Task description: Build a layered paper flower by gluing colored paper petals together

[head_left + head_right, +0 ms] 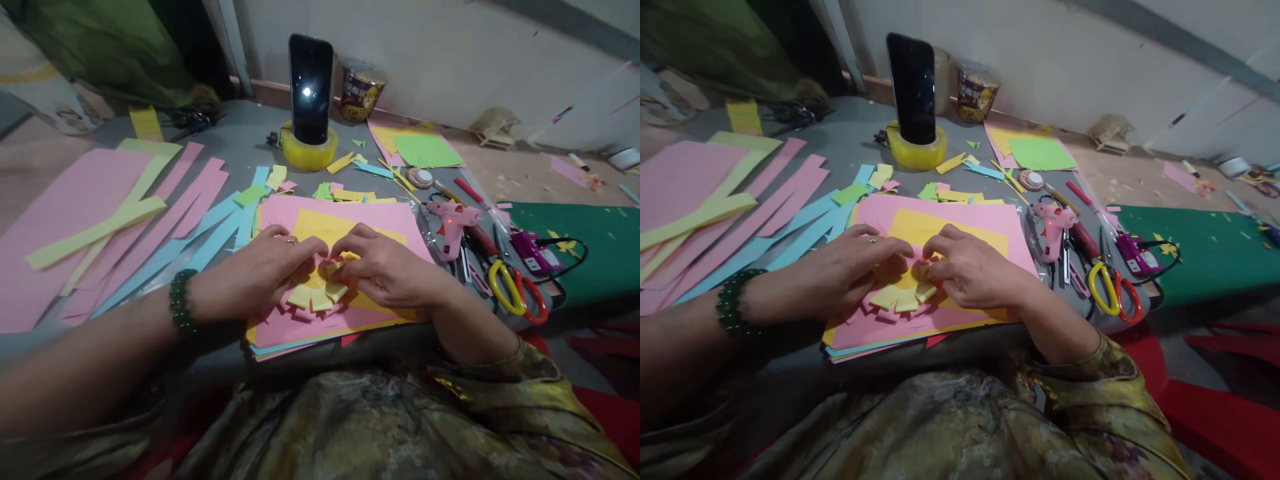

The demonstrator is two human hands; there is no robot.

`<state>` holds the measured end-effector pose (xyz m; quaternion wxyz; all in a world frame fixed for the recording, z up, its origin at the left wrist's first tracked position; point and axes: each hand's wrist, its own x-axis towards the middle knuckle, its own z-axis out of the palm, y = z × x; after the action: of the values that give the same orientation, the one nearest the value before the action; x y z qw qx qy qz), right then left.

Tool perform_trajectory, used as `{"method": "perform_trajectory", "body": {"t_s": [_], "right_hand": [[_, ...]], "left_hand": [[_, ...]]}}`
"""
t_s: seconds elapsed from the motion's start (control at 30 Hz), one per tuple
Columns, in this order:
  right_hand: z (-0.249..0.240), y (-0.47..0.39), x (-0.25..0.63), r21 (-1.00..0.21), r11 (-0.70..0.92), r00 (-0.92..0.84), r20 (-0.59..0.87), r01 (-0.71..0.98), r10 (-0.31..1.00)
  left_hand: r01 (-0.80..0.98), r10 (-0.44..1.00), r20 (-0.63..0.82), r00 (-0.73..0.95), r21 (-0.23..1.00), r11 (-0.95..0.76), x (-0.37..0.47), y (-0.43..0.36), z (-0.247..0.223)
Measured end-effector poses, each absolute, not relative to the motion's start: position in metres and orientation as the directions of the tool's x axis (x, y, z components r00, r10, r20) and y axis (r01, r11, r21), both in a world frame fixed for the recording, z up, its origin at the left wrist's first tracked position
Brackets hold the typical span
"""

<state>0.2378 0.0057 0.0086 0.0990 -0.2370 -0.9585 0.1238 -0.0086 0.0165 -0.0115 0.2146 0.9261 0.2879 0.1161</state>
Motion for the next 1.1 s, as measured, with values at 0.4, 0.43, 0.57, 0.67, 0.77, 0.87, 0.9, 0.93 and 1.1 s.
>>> {"method": "perform_trajectory", "body": {"t_s": [0.4, 0.43, 0.57, 0.67, 0.77, 0.87, 0.9, 0.93, 1.1], "right_hand": [[0.005, 0.006, 0.235, -0.212, 0.87, -0.876, 0.099, 0.445, 0.472], [0.006, 0.006, 0.235, -0.215, 0.868, -0.876, 0.09, 0.448, 0.474], [0.006, 0.005, 0.233, -0.211, 0.869, -0.879, 0.078, 0.447, 0.471], [0.004, 0.006, 0.233, -0.18, 0.877, -0.881, 0.088, 0.445, 0.465], [0.002, 0.007, 0.234, -0.172, 0.877, -0.873, 0.125, 0.448, 0.471], [0.001, 0.008, 0.235, -0.165, 0.882, -0.866, 0.179, 0.441, 0.467], [0.0, 0.008, 0.234, -0.159, 0.885, -0.867, 0.186, 0.437, 0.462], [0.0, 0.008, 0.234, -0.154, 0.888, -0.871, 0.182, 0.433, 0.457], [0.0, 0.007, 0.233, -0.152, 0.891, -0.88, 0.152, 0.429, 0.449]], "left_hand": [[0.499, 0.605, 0.045, 0.795, 0.52, -0.693, -0.01, 0.014, -0.006], [0.514, 0.624, 0.039, 0.78, 0.53, -0.675, -0.011, 0.014, -0.005], [0.565, 0.69, -0.006, 0.724, 0.578, -0.588, -0.014, 0.014, -0.005], [0.583, 0.701, -0.035, 0.712, 0.586, -0.563, -0.014, 0.013, -0.004], [0.589, 0.695, -0.045, 0.718, 0.572, -0.571, -0.015, 0.013, -0.002], [0.566, 0.671, -0.055, 0.739, 0.589, -0.576, -0.017, 0.013, -0.001], [0.553, 0.661, -0.054, 0.748, 0.601, -0.577, -0.017, 0.013, -0.001], [0.54, 0.653, -0.052, 0.756, 0.613, -0.576, -0.018, 0.014, 0.0], [0.533, 0.648, -0.052, 0.76, 0.62, -0.576, -0.019, 0.014, 0.002]]}}
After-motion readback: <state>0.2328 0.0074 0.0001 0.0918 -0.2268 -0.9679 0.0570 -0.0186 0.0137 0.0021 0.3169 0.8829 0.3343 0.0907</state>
